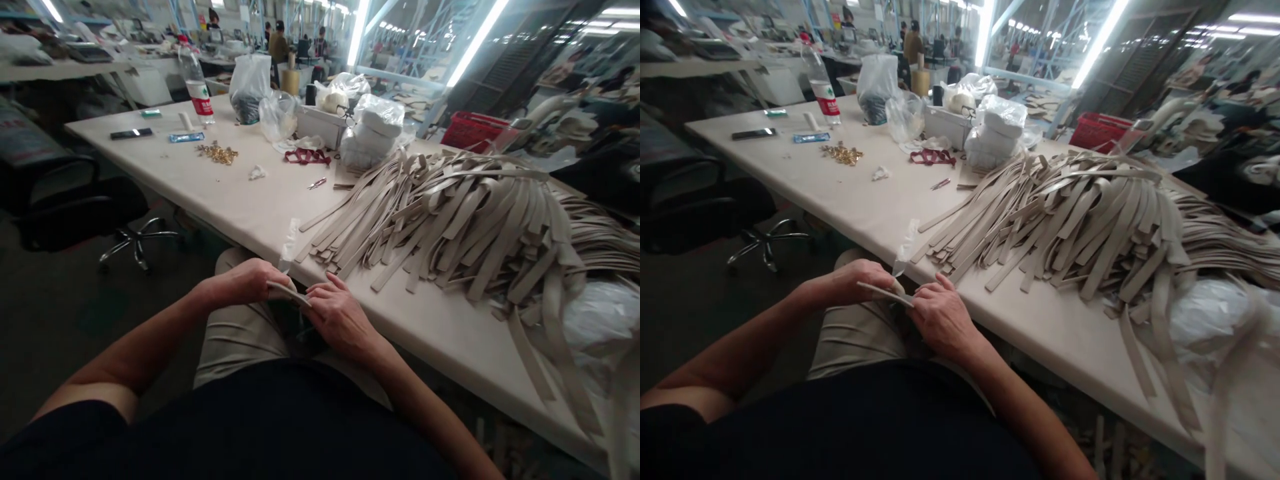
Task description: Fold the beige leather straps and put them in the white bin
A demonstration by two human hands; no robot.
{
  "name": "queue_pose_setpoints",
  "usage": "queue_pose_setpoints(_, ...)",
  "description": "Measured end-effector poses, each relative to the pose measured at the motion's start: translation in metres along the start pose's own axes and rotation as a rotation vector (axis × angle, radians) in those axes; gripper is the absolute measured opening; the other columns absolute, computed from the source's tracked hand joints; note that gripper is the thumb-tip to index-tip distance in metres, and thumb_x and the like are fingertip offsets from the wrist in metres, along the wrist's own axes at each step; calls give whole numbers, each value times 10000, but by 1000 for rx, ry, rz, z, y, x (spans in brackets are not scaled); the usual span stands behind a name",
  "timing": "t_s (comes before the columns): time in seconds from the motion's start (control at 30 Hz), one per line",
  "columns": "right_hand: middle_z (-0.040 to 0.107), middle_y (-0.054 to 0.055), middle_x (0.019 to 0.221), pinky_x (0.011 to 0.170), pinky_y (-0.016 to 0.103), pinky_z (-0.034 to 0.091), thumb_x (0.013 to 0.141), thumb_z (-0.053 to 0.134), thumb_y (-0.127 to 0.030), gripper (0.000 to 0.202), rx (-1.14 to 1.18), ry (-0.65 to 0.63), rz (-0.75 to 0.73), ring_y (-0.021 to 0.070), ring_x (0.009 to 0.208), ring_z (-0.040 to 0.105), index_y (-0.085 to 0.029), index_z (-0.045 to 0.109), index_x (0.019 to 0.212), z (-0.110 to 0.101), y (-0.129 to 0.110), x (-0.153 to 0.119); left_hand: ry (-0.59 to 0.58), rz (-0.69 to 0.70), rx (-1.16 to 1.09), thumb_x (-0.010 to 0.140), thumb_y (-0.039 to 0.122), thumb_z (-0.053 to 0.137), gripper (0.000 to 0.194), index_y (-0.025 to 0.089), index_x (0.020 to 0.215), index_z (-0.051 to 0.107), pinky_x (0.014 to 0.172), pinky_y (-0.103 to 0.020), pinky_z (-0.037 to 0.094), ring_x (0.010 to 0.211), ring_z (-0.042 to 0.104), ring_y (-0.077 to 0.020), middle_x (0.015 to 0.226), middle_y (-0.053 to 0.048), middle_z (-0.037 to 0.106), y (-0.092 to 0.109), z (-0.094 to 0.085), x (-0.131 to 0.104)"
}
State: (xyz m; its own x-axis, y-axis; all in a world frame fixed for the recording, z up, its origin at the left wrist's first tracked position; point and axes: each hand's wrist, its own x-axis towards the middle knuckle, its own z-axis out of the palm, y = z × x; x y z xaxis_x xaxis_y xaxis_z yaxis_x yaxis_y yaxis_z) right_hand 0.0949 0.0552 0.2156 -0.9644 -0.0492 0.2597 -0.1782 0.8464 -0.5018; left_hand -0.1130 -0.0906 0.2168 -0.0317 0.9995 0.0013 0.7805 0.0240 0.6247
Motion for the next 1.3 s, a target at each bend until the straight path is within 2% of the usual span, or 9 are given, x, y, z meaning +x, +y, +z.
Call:
queue_pose_setpoints(0.2,725,35,930,847,302,486,999,500,-568,469,806,-172,210,192,888,657,-188,773,973,6,4,18,174,-285,-8,849,401,691,314,180,1057,770,679,-216,401,659,553,-131,724,14,655,-29,-39,-49)
queue_pose_setpoints(0.37,759,45,1005,917,298,460,907,648,-578,411,1186,-60,380,202,964,658,-202,809,959,28,10,41,514,-733,502,933,361,612,361,56,1101,707,768,-244,351,819,465,-154,894,-47,646,-44,-57,-95)
queue_pose_setpoints(0.43,762,51,1055,965,310,449,880,674,-573,397,1267,-23,400,217,1038,648,-209,815,950,36,11,50,549,-841,397,962,460,543,433,69,950,729,708,-251,341,735,449,-146,769,-26,616,-38,-49,-104)
queue_pose_setpoints(0.57,762,48,1041,960,337,467,841,697,-570,414,1285,11,445,249,1056,641,-203,813,992,47,11,66,267,-601,-280,885,578,570,494,135,726,720,628,-248,384,644,532,-150,660,-15,643,-8,0,-92)
queue_pose_setpoints(0.67,757,51,996,943,336,474,842,684,-572,424,1267,28,430,242,1017,649,-195,808,992,52,11,72,115,-410,-440,799,556,685,412,160,685,706,600,-244,392,617,542,-149,628,0,631,9,39,-73)
queue_pose_setpoints(0.73,755,57,992,944,334,474,861,666,-564,417,1270,31,398,231,998,655,-191,809,981,52,11,73,146,-389,-487,812,557,675,421,162,668,689,612,-248,416,616,557,-152,621,-3,633,9,52,-67)
queue_pose_setpoints(0.9,758,70,1014,966,362,478,902,651,-538,415,1316,-21,295,252,1015,671,-180,804,1043,49,10,69,491,-431,-529,819,536,686,395,169,951,748,812,-294,512,872,662,-213,942,-65,743,-15,57,-63)
queue_pose_setpoints(1.17,729,60,1197,1128,399,385,906,643,-571,419,1130,-61,197,272,1237,588,-226,804,1082,44,10,68,351,-171,-908,717,460,831,390,148,930,732,850,-329,536,954,678,-255,927,-80,736,-16,92,-28)
queue_pose_setpoints(1.3,718,47,1230,1141,396,369,915,634,-574,409,1077,-64,175,266,1255,581,-247,801,1095,39,10,66,277,-202,-1053,712,455,847,384,129,889,746,848,-370,542,885,698,-268,841,-82,749,-15,106,-19)
